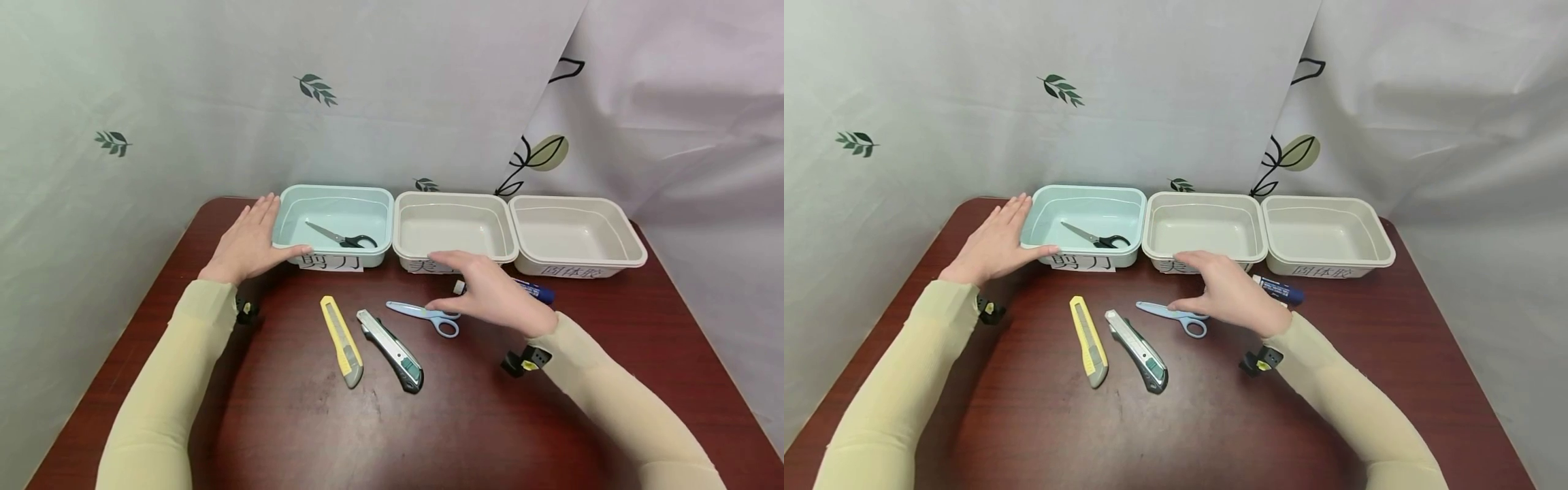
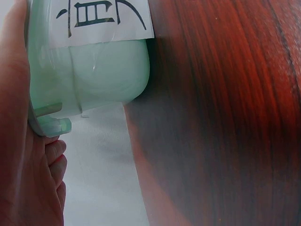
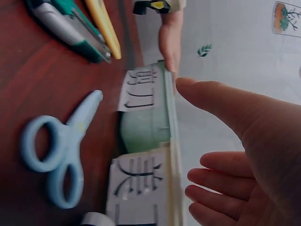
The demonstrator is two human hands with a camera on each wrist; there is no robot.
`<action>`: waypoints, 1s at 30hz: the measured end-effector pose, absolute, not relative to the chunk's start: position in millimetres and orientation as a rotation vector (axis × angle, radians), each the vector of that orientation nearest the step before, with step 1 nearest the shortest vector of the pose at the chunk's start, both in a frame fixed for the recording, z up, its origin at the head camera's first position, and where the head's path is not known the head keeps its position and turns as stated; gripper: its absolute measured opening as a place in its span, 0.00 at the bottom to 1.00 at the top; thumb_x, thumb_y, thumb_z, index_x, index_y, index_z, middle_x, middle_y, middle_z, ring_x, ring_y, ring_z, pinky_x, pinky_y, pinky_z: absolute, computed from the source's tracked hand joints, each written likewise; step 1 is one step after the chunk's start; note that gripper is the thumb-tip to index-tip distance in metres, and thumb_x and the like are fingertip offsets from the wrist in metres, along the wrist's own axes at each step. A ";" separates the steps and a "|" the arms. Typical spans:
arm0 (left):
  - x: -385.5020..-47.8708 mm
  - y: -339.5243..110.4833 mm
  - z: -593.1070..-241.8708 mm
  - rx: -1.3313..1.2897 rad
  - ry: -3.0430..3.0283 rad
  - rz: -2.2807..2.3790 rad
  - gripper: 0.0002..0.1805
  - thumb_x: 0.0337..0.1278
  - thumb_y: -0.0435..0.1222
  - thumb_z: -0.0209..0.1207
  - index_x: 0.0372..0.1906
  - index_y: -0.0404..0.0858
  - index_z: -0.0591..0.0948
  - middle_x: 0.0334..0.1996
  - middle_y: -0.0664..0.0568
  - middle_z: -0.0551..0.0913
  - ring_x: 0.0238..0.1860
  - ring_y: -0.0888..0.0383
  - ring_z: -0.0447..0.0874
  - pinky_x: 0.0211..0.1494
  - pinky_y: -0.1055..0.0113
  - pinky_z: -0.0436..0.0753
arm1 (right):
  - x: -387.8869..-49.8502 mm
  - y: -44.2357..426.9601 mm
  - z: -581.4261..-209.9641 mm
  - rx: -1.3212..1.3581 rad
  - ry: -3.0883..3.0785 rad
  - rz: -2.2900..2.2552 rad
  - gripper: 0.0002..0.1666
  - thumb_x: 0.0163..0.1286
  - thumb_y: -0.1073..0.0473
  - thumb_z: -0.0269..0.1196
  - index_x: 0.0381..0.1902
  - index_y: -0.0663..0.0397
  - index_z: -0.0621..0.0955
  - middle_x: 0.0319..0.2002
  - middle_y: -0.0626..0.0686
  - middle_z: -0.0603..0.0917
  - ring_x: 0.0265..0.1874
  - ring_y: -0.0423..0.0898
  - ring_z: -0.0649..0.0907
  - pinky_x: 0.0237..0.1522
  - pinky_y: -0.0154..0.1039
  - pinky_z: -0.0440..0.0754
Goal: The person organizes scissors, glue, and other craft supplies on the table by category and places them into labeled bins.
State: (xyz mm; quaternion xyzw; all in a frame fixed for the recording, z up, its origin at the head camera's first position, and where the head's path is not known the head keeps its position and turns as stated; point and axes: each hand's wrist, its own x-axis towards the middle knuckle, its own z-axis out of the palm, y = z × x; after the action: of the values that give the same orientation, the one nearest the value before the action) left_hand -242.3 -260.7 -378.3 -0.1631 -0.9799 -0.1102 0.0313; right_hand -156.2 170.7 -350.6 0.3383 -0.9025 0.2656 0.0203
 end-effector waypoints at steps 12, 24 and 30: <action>-241.6 -261.2 -377.8 -0.497 -3.017 -0.345 0.66 0.56 0.73 0.55 0.81 0.29 0.46 0.80 0.33 0.46 0.80 0.41 0.41 0.80 0.51 0.38 | -133.0 180.6 -372.3 1.038 -2.783 0.868 0.46 0.55 0.43 0.80 0.66 0.60 0.78 0.61 0.54 0.81 0.60 0.49 0.80 0.62 0.48 0.78; -241.8 -261.6 -379.7 -0.492 -3.016 -0.348 0.67 0.55 0.73 0.55 0.81 0.29 0.46 0.80 0.33 0.47 0.80 0.41 0.41 0.80 0.52 0.37 | -124.7 186.8 -398.3 1.004 -2.868 0.814 0.46 0.53 0.44 0.81 0.64 0.62 0.79 0.58 0.55 0.83 0.59 0.51 0.81 0.63 0.49 0.77; -242.2 -261.5 -379.9 -0.496 -3.011 -0.352 0.66 0.55 0.73 0.56 0.81 0.29 0.46 0.80 0.34 0.47 0.80 0.41 0.41 0.80 0.51 0.38 | -124.4 188.5 -403.3 1.004 -2.860 0.778 0.46 0.51 0.45 0.82 0.63 0.63 0.80 0.57 0.55 0.83 0.58 0.51 0.81 0.61 0.49 0.78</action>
State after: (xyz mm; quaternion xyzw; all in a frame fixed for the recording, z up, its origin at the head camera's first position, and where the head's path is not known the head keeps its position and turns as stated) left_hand -242.2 -261.5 -379.9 -0.1612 -0.9796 -0.1146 0.0349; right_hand -124.4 188.5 -403.3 0.3208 -0.9139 0.2486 0.0061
